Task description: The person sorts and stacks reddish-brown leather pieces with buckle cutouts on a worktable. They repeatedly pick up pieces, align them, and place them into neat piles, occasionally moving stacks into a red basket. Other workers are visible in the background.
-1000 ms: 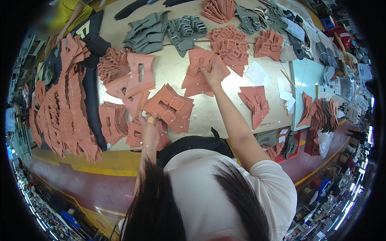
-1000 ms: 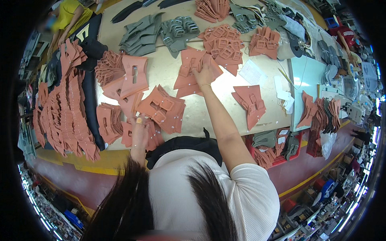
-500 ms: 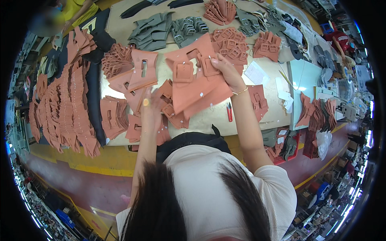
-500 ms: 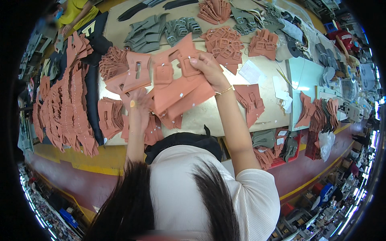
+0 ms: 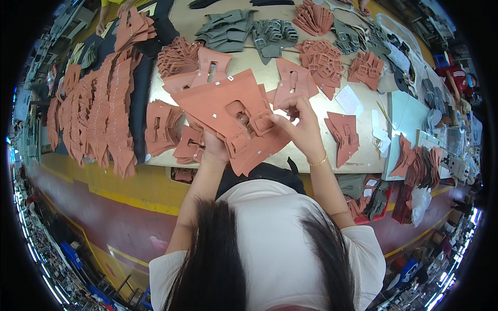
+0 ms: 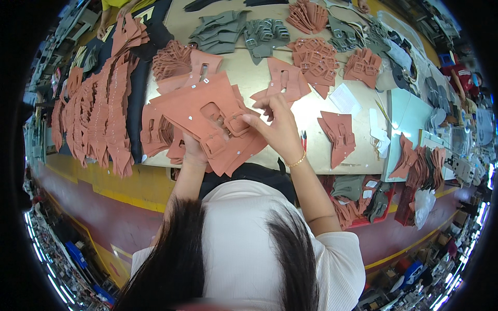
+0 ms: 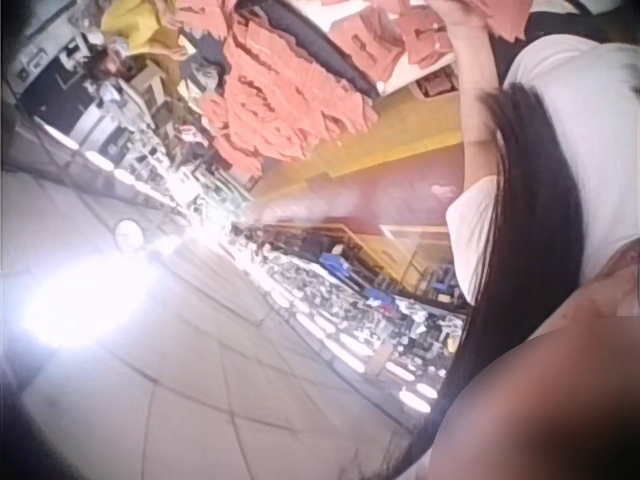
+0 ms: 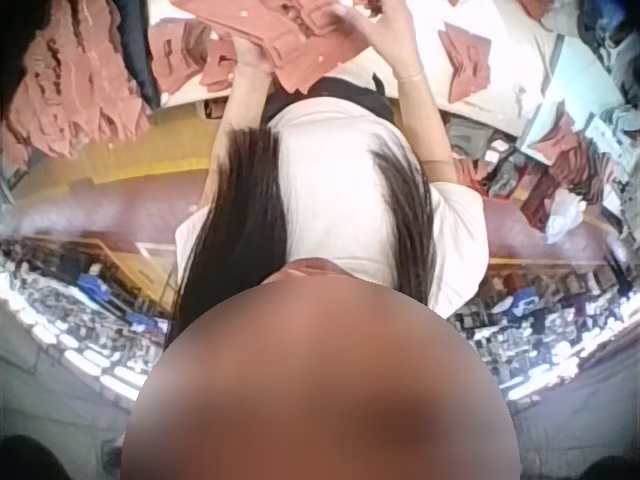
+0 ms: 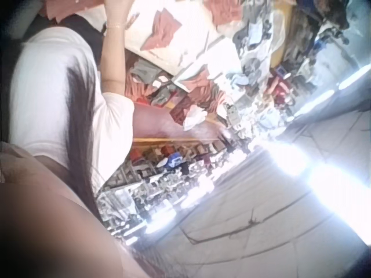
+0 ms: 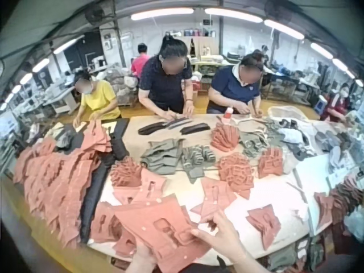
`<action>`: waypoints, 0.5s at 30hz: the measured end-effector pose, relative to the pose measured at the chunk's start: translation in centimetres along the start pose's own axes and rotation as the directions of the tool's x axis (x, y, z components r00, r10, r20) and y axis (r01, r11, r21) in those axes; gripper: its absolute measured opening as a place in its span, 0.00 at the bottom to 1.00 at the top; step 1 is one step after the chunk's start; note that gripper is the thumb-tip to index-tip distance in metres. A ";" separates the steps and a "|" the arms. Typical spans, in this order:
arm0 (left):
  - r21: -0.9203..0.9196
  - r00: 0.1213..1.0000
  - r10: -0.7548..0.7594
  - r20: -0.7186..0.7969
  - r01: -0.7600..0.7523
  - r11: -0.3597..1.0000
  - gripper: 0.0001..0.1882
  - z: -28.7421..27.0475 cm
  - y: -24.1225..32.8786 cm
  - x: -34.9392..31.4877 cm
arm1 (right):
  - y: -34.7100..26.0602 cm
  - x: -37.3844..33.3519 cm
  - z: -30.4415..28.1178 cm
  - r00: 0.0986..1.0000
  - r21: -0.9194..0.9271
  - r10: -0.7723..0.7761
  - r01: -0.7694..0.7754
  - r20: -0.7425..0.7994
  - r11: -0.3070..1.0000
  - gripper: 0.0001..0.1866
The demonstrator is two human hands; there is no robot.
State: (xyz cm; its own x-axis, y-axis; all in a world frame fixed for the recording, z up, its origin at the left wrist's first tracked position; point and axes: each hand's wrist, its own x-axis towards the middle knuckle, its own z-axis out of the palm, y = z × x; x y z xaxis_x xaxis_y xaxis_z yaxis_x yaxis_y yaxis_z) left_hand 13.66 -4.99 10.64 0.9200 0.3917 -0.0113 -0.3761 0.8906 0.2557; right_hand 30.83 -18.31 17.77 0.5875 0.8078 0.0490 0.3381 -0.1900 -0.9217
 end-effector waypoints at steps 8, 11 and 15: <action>0.145 0.987 -0.006 -0.163 0.030 0.989 0.45 2.7 -0.5 -0.8 | -1.4 -1.6 1.2 0.995 0.014 -0.096 0.095 0.029 0.995 0.22; 0.143 0.990 -0.010 -0.143 0.031 0.989 0.46 4.1 -0.2 -0.9 | -1.6 -1.8 1.5 0.996 0.020 -0.079 0.078 0.044 0.997 0.23; 0.020 0.996 -0.029 -0.082 0.030 0.999 0.45 4.0 -0.5 -1.5 | -1.5 -2.1 1.9 0.996 0.071 -0.055 0.050 0.069 0.996 0.23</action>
State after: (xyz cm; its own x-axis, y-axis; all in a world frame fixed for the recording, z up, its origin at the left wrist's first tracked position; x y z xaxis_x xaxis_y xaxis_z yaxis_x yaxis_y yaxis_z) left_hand 12.88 -6.93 14.36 0.9183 0.3836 -0.0977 -0.3457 0.8974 0.2740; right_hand 27.67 -18.65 18.35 0.5158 0.8536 0.0723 0.3135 -0.1095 -0.9432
